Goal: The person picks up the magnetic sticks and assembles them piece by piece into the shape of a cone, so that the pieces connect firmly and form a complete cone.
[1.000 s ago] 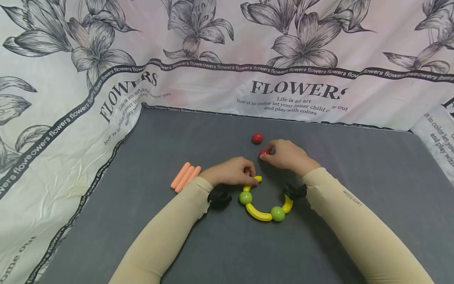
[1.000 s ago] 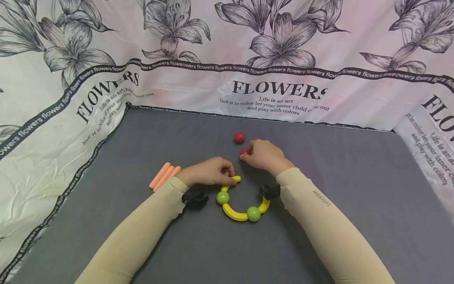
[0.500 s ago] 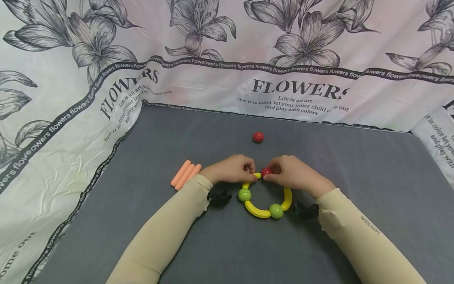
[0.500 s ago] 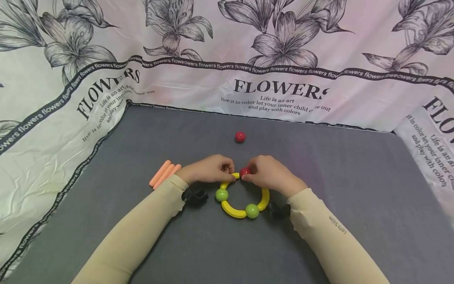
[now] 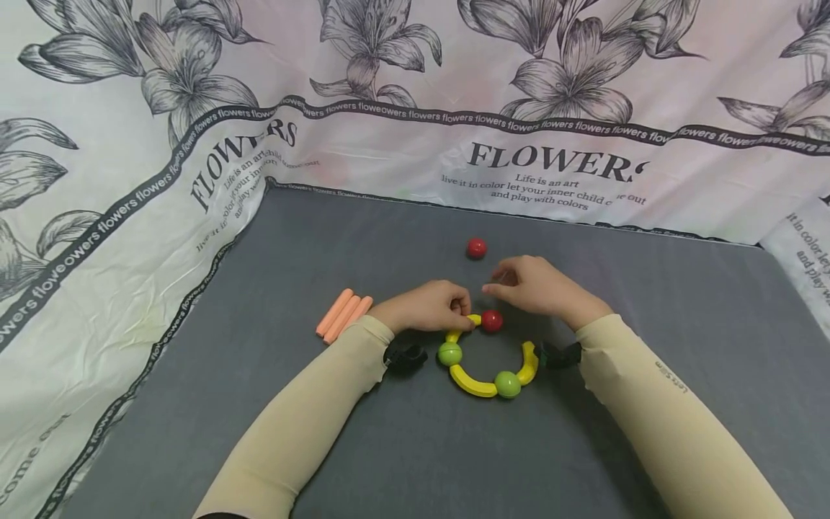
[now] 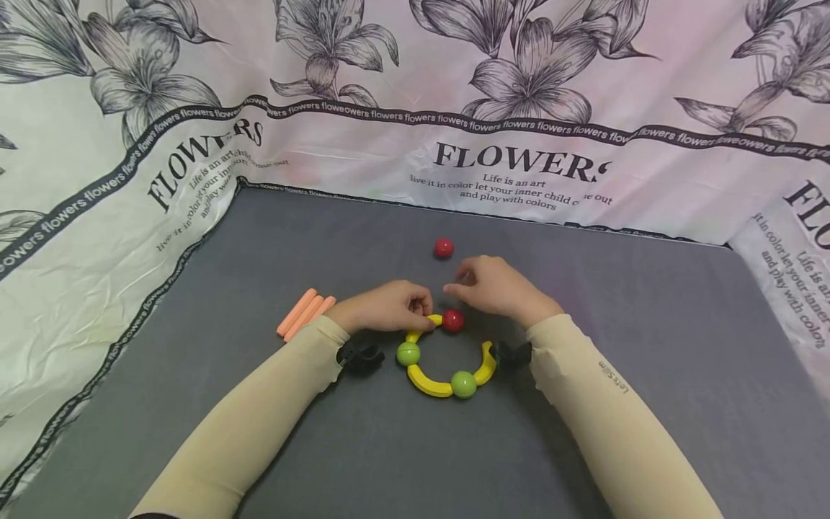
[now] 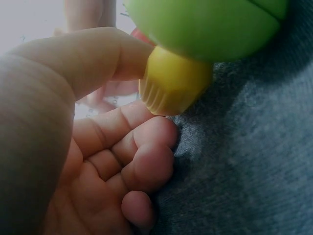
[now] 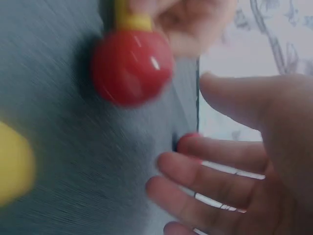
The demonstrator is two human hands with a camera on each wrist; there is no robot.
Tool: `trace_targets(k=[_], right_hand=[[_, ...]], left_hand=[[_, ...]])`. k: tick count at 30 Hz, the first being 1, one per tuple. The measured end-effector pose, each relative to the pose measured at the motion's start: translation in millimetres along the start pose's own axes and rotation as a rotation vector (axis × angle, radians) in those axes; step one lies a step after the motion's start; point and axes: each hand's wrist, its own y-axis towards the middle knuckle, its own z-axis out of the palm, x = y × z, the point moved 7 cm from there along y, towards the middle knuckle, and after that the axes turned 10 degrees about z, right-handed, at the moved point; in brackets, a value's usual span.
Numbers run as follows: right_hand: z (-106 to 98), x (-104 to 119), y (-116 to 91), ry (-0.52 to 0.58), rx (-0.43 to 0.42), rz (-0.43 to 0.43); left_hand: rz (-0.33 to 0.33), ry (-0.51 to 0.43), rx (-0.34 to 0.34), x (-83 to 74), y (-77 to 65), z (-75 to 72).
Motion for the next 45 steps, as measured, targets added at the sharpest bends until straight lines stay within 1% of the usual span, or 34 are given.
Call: trace_targets(k=[5, 8, 10, 15, 20, 25, 29, 33, 37, 42, 45], right_hand=[[-17.0, -10.4, 29.0, 0.027, -0.072, 0.002], [-21.0, -13.1, 42.5, 0.027, -0.089, 0.004], [-21.1, -11.8, 49.1, 0.020, -0.085, -0.005], [-18.4, -3.5, 58.6, -0.017, -0.066, -0.045], [-16.2, -2.1, 59.7, -0.029, -0.047, -0.039], [-13.5, -8.1, 57.5, -0.005, -0.023, -0.007], [-10.8, -14.9, 54.4, 0.019, -0.012, 0.021], [-11.5, -22.2, 44.7, 0.028, -0.035, 0.082], [-11.8, -30.0, 29.6, 0.054, -0.054, 0.128], [-9.7, -38.4, 3.1, 0.082, -0.050, 0.123], [-6.7, -43.7, -14.3, 0.090, -0.065, 0.126]], left_hand=[[-0.001, -0.017, 0.010, 0.3, 2.9, 5.0], [0.003, -0.014, 0.016, -0.5, 4.3, 7.5], [0.008, -0.006, 0.016, -1.4, 5.0, 8.2], [0.011, 0.003, 0.020, -3.3, 5.0, 7.4], [0.016, 0.013, 0.018, -4.2, 5.3, 4.5], [0.032, 0.027, 0.008, -4.9, 5.7, 2.4], [0.030, 0.020, 0.012, -4.2, 5.3, 2.8], [0.020, 0.002, 0.012, -3.0, 4.4, 2.4], [-0.001, -0.004, -0.001, -0.9, 3.4, 0.2], [-0.018, 0.001, 0.002, -0.7, 1.7, -0.3], [-0.018, 0.003, 0.002, -2.0, 1.1, -0.1]])
